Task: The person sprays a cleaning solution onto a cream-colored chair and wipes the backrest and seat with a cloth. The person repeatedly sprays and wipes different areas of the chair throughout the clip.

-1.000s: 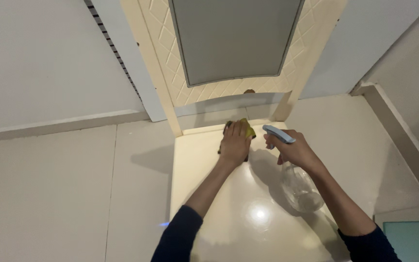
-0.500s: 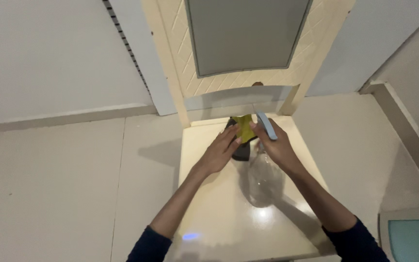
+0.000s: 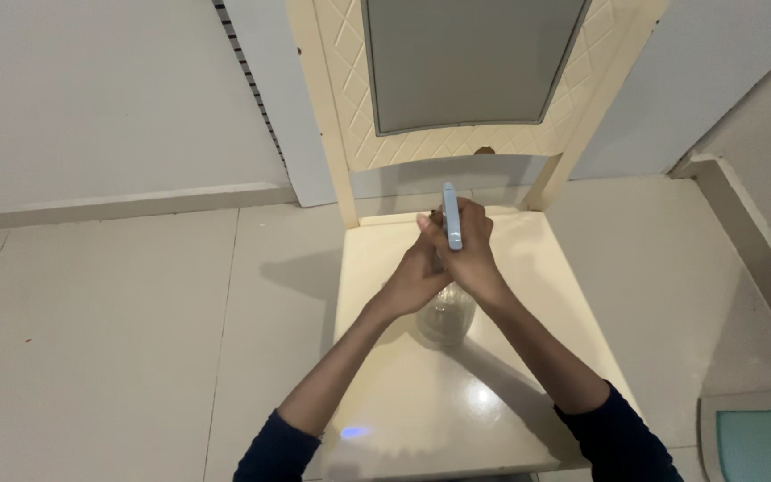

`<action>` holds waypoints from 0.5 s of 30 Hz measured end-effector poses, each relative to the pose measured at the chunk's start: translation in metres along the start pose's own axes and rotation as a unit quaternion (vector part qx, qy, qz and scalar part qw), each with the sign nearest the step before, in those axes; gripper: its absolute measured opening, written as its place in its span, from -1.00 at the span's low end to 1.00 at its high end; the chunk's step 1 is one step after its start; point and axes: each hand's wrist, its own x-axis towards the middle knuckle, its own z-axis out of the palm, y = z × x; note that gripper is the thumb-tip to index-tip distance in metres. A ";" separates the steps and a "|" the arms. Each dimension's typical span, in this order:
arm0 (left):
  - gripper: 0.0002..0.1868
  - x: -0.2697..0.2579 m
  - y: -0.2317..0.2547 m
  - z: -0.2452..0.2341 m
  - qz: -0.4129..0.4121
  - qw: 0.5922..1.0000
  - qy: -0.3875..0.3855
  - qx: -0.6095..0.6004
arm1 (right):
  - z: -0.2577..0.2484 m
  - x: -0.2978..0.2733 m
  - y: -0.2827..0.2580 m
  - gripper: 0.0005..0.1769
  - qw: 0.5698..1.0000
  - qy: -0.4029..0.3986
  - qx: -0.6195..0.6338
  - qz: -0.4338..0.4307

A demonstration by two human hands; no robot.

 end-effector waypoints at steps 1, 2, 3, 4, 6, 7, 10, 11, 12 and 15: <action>-0.13 0.000 -0.001 0.000 0.012 0.999 0.012 0.034 | -0.004 0.001 -0.002 -0.22 0.999 -0.044 0.022 0.013; -0.16 0.000 -0.002 0.001 0.024 0.997 0.024 0.067 | -0.011 0.000 -0.002 -0.15 0.995 -0.088 0.044 0.027; -0.19 0.000 -0.003 0.002 0.036 0.994 0.036 0.099 | -0.017 -0.001 -0.001 -0.06 0.988 -0.132 0.066 0.041; -0.16 0.001 -0.004 0.003 0.006 0.992 0.058 0.111 | -0.022 -0.001 0.002 -0.02 0.985 -0.157 0.062 0.023; -0.09 0.002 -0.006 0.005 -0.053 0.985 0.100 0.133 | -0.032 -0.002 0.015 0.08 0.977 -0.208 0.054 -0.013; -0.11 0.003 -0.008 0.003 -0.056 0.982 0.108 0.147 | -0.037 -0.003 0.025 0.08 0.977 -0.212 0.028 -0.022; -0.14 0.001 -0.012 -0.013 -0.096 0.977 0.131 0.142 | -0.044 0.001 0.064 0.04 0.978 -0.204 -0.028 -0.039; -0.16 -0.001 -0.014 -0.019 -0.131 0.976 0.136 0.108 | -0.044 0.003 0.078 -0.02 0.981 -0.188 -0.032 -0.038; -0.17 -0.004 -0.016 -0.026 -0.166 0.973 0.140 0.074 | -0.041 0.004 0.092 -0.08 0.984 -0.172 -0.035 -0.037; -0.18 -0.005 -0.021 -0.046 -0.055 0.950 0.169 0.256 | -0.016 0.008 0.126 -0.13 0.977 -0.103 -0.179 -0.055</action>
